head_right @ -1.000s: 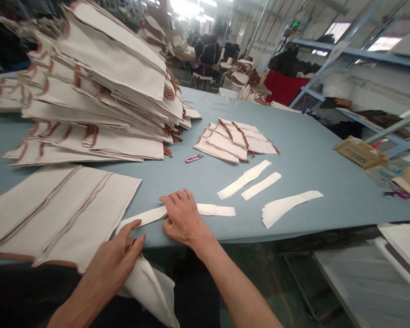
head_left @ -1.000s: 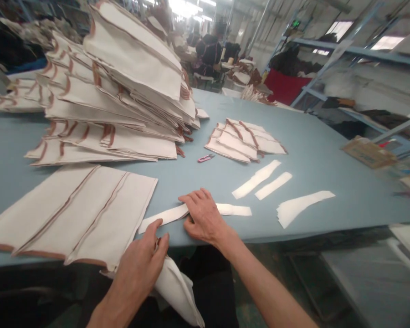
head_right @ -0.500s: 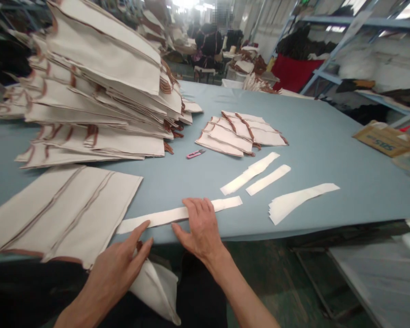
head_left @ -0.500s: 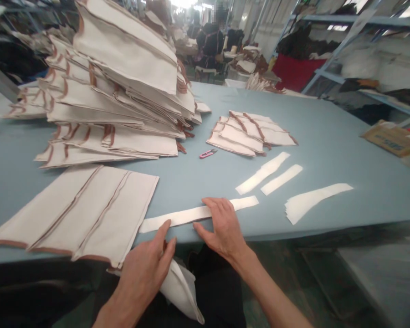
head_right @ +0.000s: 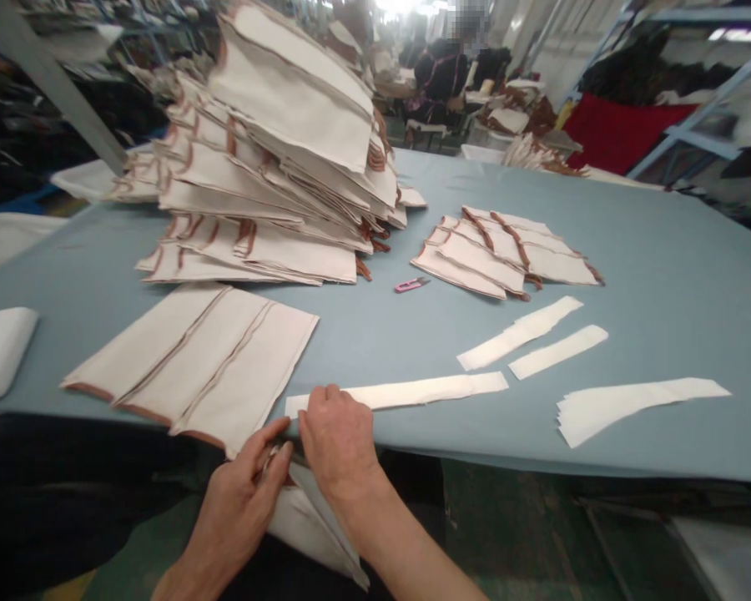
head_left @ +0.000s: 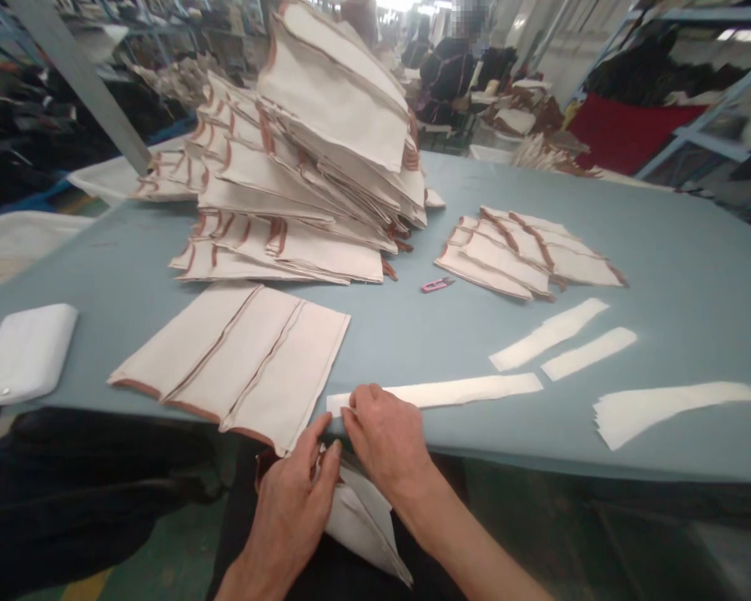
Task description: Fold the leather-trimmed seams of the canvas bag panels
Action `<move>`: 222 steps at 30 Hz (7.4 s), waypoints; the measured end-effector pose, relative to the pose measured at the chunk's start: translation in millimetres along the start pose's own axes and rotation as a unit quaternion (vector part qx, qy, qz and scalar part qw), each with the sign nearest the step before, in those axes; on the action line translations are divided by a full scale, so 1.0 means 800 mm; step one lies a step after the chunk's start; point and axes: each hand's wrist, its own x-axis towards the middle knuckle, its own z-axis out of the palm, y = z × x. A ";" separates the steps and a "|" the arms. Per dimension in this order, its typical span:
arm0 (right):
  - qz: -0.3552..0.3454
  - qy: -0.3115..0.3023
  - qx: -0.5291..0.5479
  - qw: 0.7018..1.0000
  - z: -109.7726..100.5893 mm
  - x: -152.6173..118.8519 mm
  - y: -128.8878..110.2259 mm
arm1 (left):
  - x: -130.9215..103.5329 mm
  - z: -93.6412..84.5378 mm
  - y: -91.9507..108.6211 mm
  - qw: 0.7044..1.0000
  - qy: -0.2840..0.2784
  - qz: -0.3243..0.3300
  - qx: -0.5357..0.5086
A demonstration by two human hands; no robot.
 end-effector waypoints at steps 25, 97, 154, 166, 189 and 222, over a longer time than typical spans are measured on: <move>0.079 -0.013 0.088 0.993 0.005 0.000 0.013 | -0.002 -0.001 0.009 0.998 -0.025 0.031 -0.038; 0.261 0.275 0.731 0.568 -0.153 -0.044 0.193 | 0.026 0.068 0.053 0.954 -0.152 0.133 0.220; -0.045 0.090 0.465 0.880 -0.065 -0.121 0.011 | -0.052 0.016 0.060 0.950 -0.127 0.194 -0.207; 0.158 0.085 0.480 0.859 0.008 -0.141 0.004 | -0.082 0.007 0.015 0.964 -0.004 0.019 -0.267; 0.193 -0.020 0.429 0.882 0.074 -0.194 -0.003 | -0.114 0.010 -0.051 0.933 -0.158 -0.201 -0.252; 0.132 -0.014 0.366 0.921 -0.077 -0.148 -0.010 | -0.051 -0.016 0.052 0.938 -0.167 0.038 -0.303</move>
